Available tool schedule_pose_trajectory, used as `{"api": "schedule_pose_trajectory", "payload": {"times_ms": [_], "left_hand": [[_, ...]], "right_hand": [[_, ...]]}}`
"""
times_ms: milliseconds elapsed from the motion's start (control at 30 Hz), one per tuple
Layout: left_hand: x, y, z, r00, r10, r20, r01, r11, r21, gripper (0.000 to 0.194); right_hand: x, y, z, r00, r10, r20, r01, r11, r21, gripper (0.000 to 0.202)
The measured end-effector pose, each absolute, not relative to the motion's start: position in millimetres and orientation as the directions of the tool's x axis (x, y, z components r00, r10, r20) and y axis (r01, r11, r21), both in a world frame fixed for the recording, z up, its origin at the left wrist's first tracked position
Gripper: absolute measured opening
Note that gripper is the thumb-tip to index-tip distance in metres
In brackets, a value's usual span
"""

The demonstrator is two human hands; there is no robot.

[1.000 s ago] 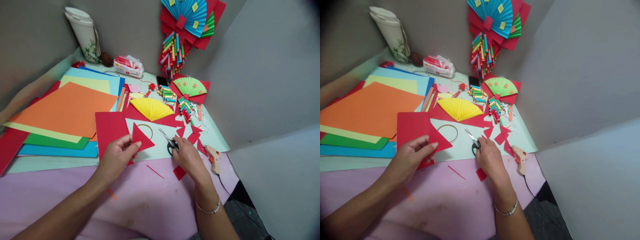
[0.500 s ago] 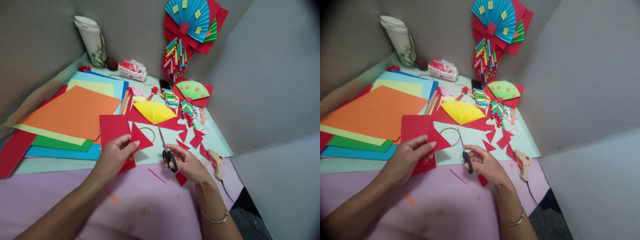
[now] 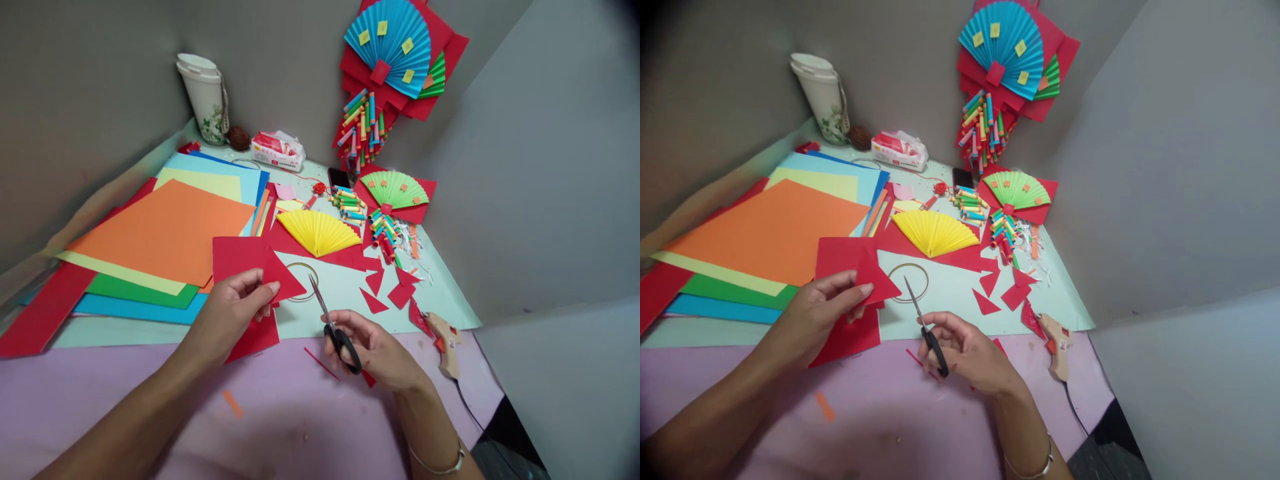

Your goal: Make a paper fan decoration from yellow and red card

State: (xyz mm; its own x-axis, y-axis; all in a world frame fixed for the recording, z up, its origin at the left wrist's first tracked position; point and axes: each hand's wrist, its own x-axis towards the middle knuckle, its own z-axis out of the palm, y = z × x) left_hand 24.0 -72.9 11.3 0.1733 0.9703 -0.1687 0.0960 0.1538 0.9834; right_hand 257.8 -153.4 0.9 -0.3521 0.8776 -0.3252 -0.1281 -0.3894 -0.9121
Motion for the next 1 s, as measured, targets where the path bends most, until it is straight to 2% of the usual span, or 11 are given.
{"api": "schedule_pose_trajectory", "payload": {"times_ms": [100, 200, 567, 1000], "left_hand": [[21, -72, 10, 0.156, 0.974, -0.166, 0.095, 0.153, 0.984, 0.030], [21, -73, 11, 0.169, 0.971, -0.170, 0.090, 0.156, 0.984, 0.028], [33, -83, 14, 0.235, 0.954, -0.185, 0.047, 0.179, 0.983, 0.025], [43, -92, 9, 0.192, 0.958, -0.211, -0.102, 0.234, 0.967, 0.028]], "right_hand": [[255, -155, 5, -0.339, 0.884, -0.321, -0.028, -0.351, -0.936, 0.043], [248, -156, 5, -0.321, 0.890, -0.324, -0.004, -0.343, -0.939, 0.042], [230, -159, -4, -0.281, 0.922, -0.268, -0.104, -0.307, -0.946, 0.039], [206, -164, -13, -0.159, 0.953, -0.257, -0.112, -0.276, -0.955, 0.045]]}}
